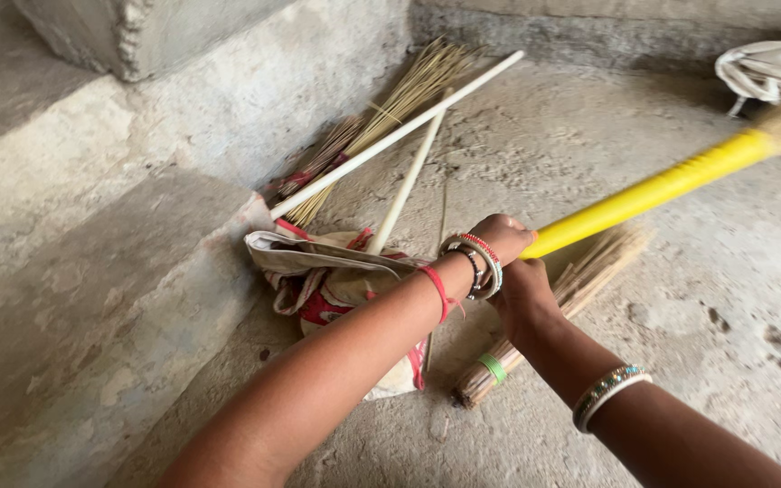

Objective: The person picks up various brooms and broom heads from a cloth bag and arranges them into a neat pile on the floor. They handle the items one by one, placing them together before emptying the remaining contents of the bag.

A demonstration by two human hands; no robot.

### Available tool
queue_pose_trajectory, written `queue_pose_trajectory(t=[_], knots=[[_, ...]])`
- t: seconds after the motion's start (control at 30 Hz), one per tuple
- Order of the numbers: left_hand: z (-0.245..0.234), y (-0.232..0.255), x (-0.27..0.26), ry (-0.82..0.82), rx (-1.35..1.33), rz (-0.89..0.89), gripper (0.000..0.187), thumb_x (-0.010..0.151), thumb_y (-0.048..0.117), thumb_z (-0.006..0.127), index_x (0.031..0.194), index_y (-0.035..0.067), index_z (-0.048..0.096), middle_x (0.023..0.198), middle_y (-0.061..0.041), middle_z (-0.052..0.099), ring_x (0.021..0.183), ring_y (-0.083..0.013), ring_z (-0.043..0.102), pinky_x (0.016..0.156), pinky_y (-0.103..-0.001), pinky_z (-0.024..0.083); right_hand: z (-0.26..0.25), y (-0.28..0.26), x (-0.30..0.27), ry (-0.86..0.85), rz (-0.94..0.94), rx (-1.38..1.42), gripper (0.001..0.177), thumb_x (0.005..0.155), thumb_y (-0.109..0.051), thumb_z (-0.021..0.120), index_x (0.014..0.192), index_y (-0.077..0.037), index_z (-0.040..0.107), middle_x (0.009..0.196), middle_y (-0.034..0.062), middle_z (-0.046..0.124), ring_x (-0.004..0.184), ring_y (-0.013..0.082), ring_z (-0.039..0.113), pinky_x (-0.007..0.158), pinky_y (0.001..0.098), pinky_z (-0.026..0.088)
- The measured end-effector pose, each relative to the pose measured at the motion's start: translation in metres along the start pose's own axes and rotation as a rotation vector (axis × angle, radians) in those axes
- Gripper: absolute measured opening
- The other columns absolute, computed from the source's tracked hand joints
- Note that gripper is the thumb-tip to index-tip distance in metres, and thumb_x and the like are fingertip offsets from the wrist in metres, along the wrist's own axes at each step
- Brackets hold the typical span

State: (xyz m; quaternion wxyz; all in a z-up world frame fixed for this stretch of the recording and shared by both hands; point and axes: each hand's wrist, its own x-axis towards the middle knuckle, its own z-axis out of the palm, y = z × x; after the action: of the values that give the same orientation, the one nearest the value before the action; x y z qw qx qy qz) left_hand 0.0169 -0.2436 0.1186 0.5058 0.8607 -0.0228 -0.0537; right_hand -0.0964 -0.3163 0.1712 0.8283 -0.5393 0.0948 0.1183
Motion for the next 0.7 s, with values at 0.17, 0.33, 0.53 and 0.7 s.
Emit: queue_pose_trajectory(t=[0.17,0.33,0.53,0.7], knots=[[0.025,0.075,-0.027,0.046,0.165,0.069,0.048,0.091,0.048,0.06,0.105,0.004,0.074,0.105,-0.018,0.076,0.098,-0.0361,0.072,0.087,-0.045,0.055,-0.035,-0.028,-0.016,0.121,-0.205,-0.087,0.026,0.095,-0.022,0.065,0.115,-0.008,0.058,0.099,0.0037,0.067,0.087,0.0152,0.067,0.07,0.0354,0.057],[0.06,0.179,-0.078,0.156,0.354,0.342,0.049,0.094,0.052,0.054,0.105,0.007,0.071,0.11,-0.017,0.072,0.1,-0.0403,0.069,0.087,-0.051,0.054,-0.15,-0.103,-0.026,0.094,-0.32,-0.369,0.03,0.099,-0.014,0.069,0.114,0.011,0.064,0.103,0.012,0.067,0.095,0.0172,0.064,0.077,0.0319,0.055],[0.156,0.269,-0.149,-0.191,0.542,0.564,0.041,0.099,0.038,0.049,0.12,0.004,0.061,0.122,-0.023,0.065,0.101,-0.0398,0.071,0.088,-0.051,0.057,-0.274,-0.174,-0.136,0.458,-0.031,-0.249,0.03,0.105,-0.023,0.057,0.116,0.004,0.056,0.099,0.0118,0.065,0.091,0.0221,0.068,0.068,0.0352,0.047],[0.221,0.321,-0.239,-0.512,0.548,0.559,0.061,0.086,0.026,0.062,0.138,-0.001,0.043,0.139,-0.026,0.047,0.103,-0.0373,0.071,0.089,-0.047,0.059,-0.369,-0.185,-0.234,0.465,-0.013,-0.276,0.031,0.104,-0.019,0.055,0.114,0.009,0.061,0.097,0.0104,0.069,0.085,0.0171,0.066,0.077,0.0333,0.057]])
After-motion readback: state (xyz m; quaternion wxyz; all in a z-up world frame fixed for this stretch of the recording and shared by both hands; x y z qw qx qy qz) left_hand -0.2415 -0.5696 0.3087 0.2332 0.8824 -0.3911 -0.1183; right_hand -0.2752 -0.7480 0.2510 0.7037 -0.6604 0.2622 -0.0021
